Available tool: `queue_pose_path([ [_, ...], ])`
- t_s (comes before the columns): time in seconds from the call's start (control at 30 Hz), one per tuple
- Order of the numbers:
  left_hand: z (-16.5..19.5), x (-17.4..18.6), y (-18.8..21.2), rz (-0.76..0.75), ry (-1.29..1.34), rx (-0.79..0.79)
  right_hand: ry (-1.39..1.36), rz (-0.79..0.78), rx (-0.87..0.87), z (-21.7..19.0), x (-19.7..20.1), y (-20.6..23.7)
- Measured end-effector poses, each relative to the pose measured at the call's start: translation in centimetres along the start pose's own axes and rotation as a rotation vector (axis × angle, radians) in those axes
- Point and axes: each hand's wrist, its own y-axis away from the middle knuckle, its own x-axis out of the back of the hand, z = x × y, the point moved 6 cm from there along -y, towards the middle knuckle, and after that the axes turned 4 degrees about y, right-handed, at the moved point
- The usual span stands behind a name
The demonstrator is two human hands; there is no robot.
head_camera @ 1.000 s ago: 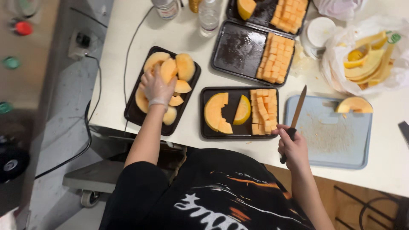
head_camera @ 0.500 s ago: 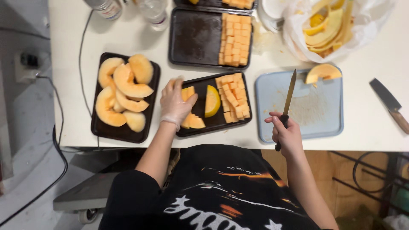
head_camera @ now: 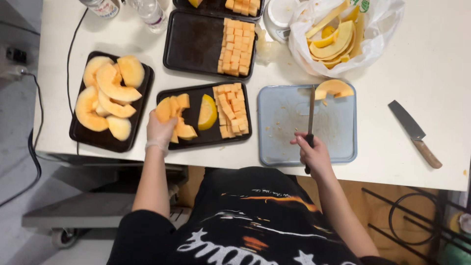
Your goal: The person peels the rind from melon slices with a small paring knife, trimming the flesh over a cutting board. They place peeled pieces onto trays, drop rind into a plastic bag, briefly step away, then wipe the cutting board with a tissue.
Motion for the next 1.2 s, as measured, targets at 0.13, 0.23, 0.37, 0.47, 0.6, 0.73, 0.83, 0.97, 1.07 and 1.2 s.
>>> queue_pose_path([
  [0.13, 2.5, -0.2, 2.6, 0.204, -0.199, -0.134, 0.031, -0.079, 0.033, 0.1, 3.3, -0.7],
  [0.23, 4.3, -3.5, 5.4, 0.054, 0.418, -0.17, 0.12, -0.173, 0.147, -0.7, 5.0, 0.1],
  [0.37, 8.3, -14.6, 12.4, -0.271, 0.215, -0.274, 0.551, -0.284, 0.713, -5.5, 6.5, 4.4],
  [0.47, 13.0, -21.3, 18.3, -0.527, 0.398, -0.561, 0.878, -0.236, 0.763, -8.9, 8.8, 6.4],
  [0.6, 15.5, -26.2, 23.5, -0.782, 0.456, -0.523, 1.174, -0.095, 0.872, -13.1, 11.3, 8.8],
  [0.73, 16.8, -27.7, 25.1, -0.918, 0.488, -0.487, 1.262, -0.069, 0.846, -14.3, 12.7, 9.9],
  [0.83, 17.2, -28.6, 25.5, -0.963, 0.451, -0.448, 1.332, -0.056, 0.857, -14.2, 13.5, 10.1],
  [0.97, 17.7, -29.2, 25.7, -1.011, 0.473, -0.404, 1.364, -0.076, 0.816, -13.9, 14.7, 9.8],
  [1.07, 18.0, -29.4, 25.9, -1.02, 0.461, -0.391, 1.359, -0.082, 0.813, -14.0, 15.2, 9.7],
  [1.2, 18.3, -29.8, 25.9, -1.007, 0.413, -0.374, 1.318, -0.117, 0.778, -14.0, 15.5, 9.2],
])
